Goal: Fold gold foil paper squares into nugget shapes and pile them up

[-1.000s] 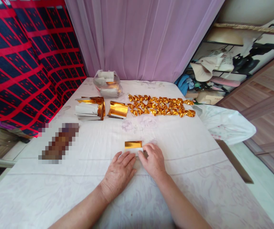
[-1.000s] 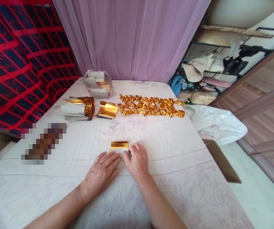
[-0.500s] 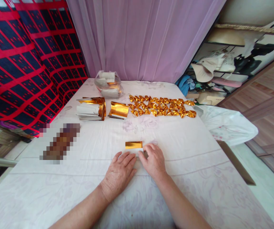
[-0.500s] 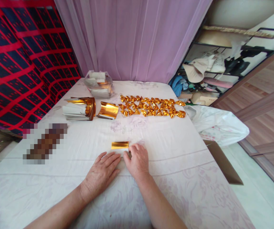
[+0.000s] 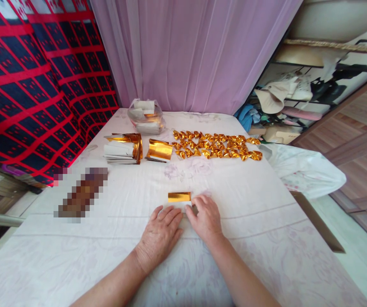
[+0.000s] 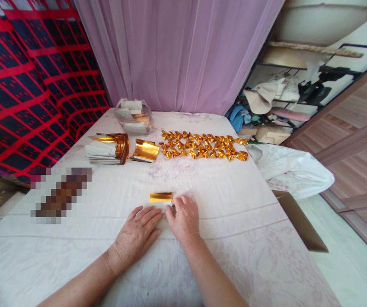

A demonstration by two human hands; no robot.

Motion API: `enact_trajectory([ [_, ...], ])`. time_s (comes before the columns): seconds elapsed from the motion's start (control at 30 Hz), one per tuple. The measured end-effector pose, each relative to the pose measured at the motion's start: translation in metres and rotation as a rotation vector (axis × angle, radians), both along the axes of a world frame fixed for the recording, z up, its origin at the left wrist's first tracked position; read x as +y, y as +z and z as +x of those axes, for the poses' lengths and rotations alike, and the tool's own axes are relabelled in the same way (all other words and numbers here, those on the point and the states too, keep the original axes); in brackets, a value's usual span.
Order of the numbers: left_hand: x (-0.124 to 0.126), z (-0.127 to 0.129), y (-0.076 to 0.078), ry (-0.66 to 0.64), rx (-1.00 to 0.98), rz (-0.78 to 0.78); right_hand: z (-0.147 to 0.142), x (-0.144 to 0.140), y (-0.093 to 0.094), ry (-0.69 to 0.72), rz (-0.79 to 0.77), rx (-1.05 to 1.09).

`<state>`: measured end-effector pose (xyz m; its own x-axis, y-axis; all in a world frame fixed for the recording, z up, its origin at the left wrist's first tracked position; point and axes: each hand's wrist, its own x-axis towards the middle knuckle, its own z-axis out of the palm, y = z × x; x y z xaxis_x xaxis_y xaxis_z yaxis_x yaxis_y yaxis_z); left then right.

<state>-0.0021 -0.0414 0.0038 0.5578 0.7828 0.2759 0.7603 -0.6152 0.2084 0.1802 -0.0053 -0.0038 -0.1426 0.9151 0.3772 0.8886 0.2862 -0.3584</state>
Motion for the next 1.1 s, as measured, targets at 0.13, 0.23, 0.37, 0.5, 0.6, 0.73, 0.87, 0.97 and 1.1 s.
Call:
enact_trajectory([
  [0.13, -0.0001, 0.0007, -0.0002, 0.011, -0.003, 0.002, -0.0005, -0.0002, 0.0007, -0.003, -0.006, -0.008],
  [0.23, -0.0003, 0.0010, 0.0003, 0.019, -0.005, -0.004, -0.0008, -0.0004, 0.0008, -0.006, 0.004, -0.014],
  [0.37, -0.0004, 0.0010, 0.0017, 0.028, -0.005, -0.017, -0.0007, -0.0004, 0.0003, -0.004, 0.011, -0.014],
  [0.5, -0.0004, 0.0014, 0.0023, 0.030, 0.008, -0.019, -0.0009, -0.0003, 0.0001, -0.004, 0.010, -0.008],
  [0.6, -0.0003, 0.0019, 0.0022, 0.033, 0.017, -0.018, -0.0016, -0.0005, 0.0005, -0.018, 0.003, -0.006],
  [0.73, -0.0001, 0.0024, 0.0025, 0.035, 0.025, -0.014, -0.0020, -0.0007, 0.0007, -0.023, -0.009, -0.001],
  [0.87, 0.0000, 0.0023, 0.0027, 0.032, 0.029, -0.012, -0.0018, -0.0006, -0.0006, -0.026, -0.011, 0.001],
  [0.97, 0.0000, 0.0023, 0.0024, 0.035, 0.025, -0.019, -0.0013, -0.0003, -0.0016, -0.024, 0.005, 0.002],
  [1.1, 0.0003, 0.0024, 0.0023, 0.041, 0.018, -0.037, -0.0011, -0.0002, -0.0021, -0.020, 0.014, 0.001],
])
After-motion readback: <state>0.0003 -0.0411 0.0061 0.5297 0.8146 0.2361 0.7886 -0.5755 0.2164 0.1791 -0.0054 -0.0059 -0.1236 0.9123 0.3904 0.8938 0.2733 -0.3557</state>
